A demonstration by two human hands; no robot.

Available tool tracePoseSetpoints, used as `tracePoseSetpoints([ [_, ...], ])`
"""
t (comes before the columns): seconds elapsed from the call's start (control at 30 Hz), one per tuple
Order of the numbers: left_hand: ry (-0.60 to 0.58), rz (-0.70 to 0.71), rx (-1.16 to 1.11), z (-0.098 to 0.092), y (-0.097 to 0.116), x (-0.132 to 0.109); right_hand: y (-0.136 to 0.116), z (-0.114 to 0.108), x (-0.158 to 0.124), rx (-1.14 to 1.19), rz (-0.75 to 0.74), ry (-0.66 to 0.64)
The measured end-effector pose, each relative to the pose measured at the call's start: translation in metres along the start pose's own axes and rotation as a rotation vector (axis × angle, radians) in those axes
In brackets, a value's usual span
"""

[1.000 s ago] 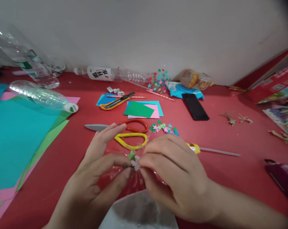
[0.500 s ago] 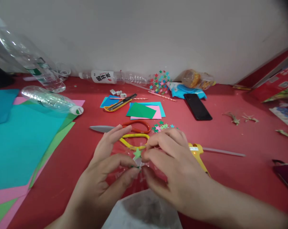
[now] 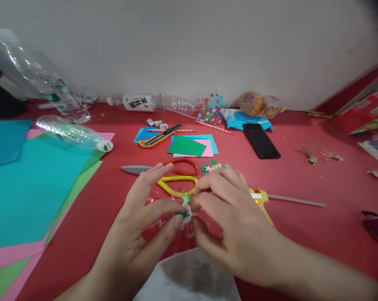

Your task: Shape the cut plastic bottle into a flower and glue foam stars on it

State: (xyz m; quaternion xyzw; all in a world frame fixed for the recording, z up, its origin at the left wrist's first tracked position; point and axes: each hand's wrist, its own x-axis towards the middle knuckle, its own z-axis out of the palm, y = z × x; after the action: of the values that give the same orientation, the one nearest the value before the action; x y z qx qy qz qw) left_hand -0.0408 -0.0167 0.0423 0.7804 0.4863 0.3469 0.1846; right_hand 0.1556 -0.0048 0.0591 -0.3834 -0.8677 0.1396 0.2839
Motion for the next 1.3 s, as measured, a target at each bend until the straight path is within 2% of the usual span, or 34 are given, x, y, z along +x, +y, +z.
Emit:
tracePoseSetpoints([
  [0.17,-0.017,0.052,0.011,-0.001,0.002,-0.001,-0.002,0.0,0.001,0.022,0.01,0.016],
  [0.37,-0.007,0.026,-0.008,0.0,0.002,-0.002,-0.003,-0.001,0.001,0.016,-0.027,0.008],
  [0.5,-0.046,0.045,0.022,-0.002,-0.001,-0.001,-0.006,0.0,0.002,0.017,-0.032,0.013],
  [0.67,0.012,0.069,0.046,0.0,-0.006,-0.003,-0.007,0.002,0.003,-0.002,-0.052,0.04],
  [0.87,-0.007,0.044,0.022,0.006,-0.016,-0.007,-0.002,0.001,0.001,-0.028,-0.035,-0.027],
  [1.1,0.03,0.17,0.128,0.0,-0.004,-0.003,-0.001,0.001,-0.002,-0.002,0.02,-0.043],
  [1.3,-0.001,0.13,0.094,-0.002,0.002,-0.003,-0.005,0.001,0.0,0.046,0.026,0.031],
])
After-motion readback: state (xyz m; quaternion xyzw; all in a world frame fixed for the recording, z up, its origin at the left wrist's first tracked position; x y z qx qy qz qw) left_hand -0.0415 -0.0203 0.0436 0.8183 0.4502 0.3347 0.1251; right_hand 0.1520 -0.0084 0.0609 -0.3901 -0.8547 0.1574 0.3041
